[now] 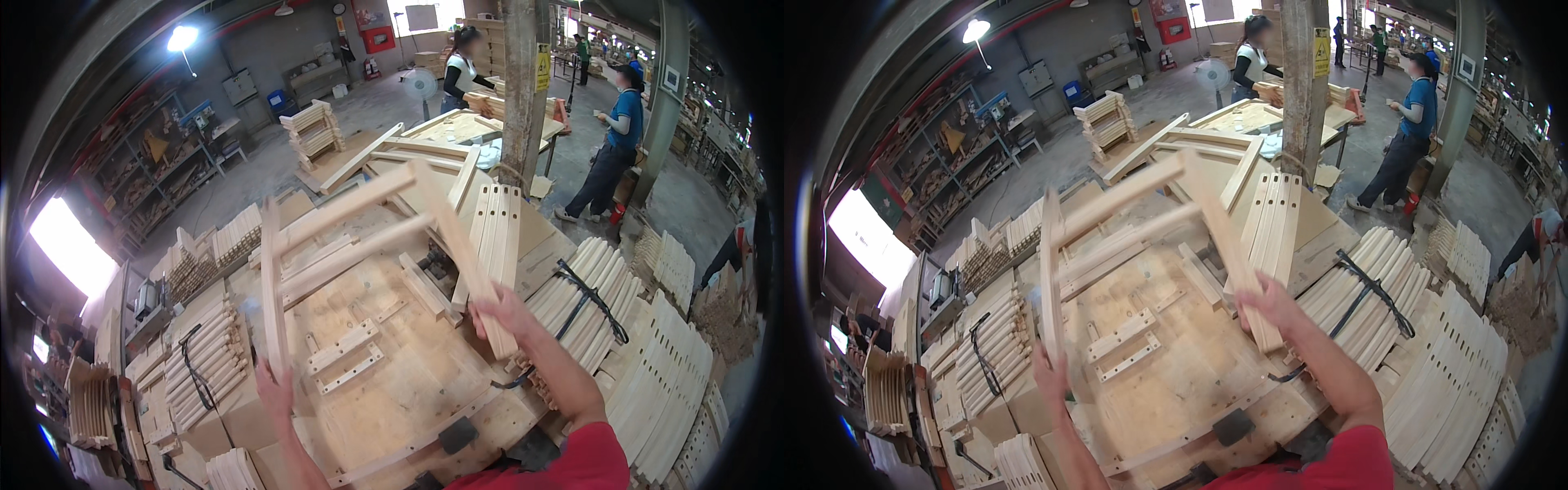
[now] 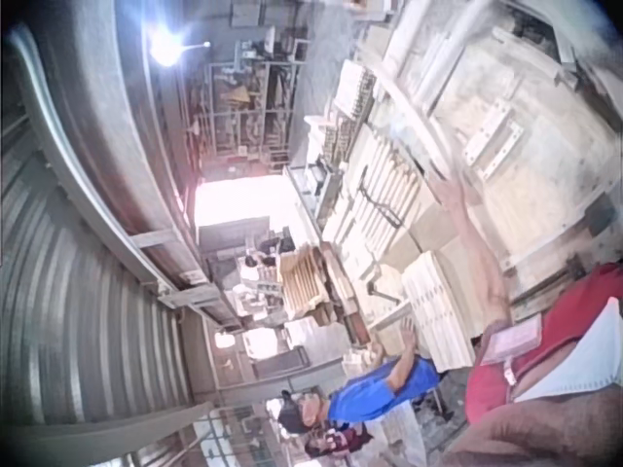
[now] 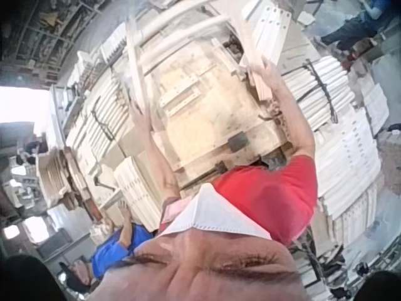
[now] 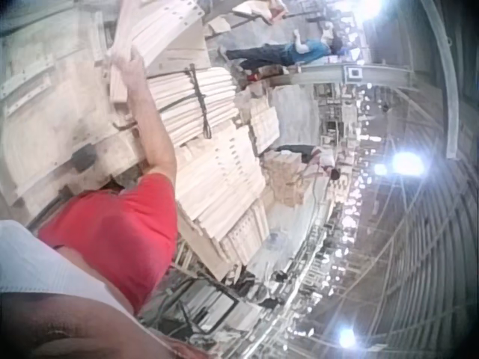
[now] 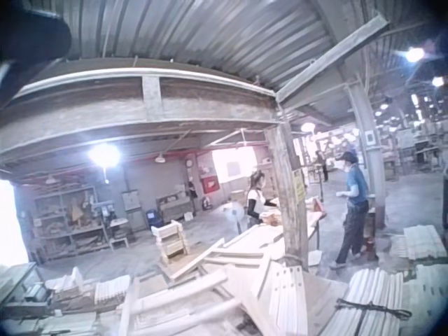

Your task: The person assembles wooden chair frames on a workbench in a factory setting. They pick up wooden slats and dowels, align them with pre-drilled holes, and use a rubber mallet to tap the pieces into place. The person repeatedly stacks completed frames and retrieves new components to continue the assembly process.

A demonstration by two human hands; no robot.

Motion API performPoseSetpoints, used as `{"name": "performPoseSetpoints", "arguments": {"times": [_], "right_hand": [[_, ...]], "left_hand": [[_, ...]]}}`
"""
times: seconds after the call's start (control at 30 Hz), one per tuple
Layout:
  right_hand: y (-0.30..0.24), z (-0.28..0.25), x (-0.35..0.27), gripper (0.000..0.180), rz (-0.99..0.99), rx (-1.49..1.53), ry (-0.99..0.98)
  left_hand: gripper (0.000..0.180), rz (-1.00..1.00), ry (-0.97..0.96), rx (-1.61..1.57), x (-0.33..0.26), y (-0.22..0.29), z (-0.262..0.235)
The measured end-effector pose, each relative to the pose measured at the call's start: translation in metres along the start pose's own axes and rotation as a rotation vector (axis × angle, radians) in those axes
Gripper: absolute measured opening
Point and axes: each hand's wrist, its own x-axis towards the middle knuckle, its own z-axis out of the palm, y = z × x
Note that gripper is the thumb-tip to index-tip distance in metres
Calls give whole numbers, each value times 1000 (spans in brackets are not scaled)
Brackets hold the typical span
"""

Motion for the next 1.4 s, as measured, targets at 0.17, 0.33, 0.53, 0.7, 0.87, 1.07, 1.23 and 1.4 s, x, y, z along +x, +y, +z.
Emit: {"name": "performPoseSetpoints", "arguments": {"times": [0.17, 0.33, 0.53, 0.7, 0.87, 1.07, 1.23, 1.4], "right_hand": [[-46, -37, 160, 21, -109, 122, 124], [-66, -66, 309, 22, -61, 385, 127], [-32, -66, 381, 48, -46, 357, 434], [-50, -129, 344, 62, -92, -636, 731], [-48, -108, 257, 84, -200, -1021, 804], [41, -155, 88, 63, -38, -1066, 486], [36, -148, 1, 63, -17, -883, 670], [80, -65, -45, 61, -246, -1029, 847]], "left_hand": [[69, 355, 189, 144, 69, 100, 27], [58, 133, -50, -61, -2, 59, 37], [49, -326, -173, 63, -95, -15, -17], [49, -547, -202, -167, -158, -58, -3], [44, -317, -95, 242, -218, -72, 4], [34, -541, -122, 176, -266, -51, 10], [30, 12, -114, 250, -228, -50, 18], [33, 44, -223, 117, -234, -35, 58]]}}
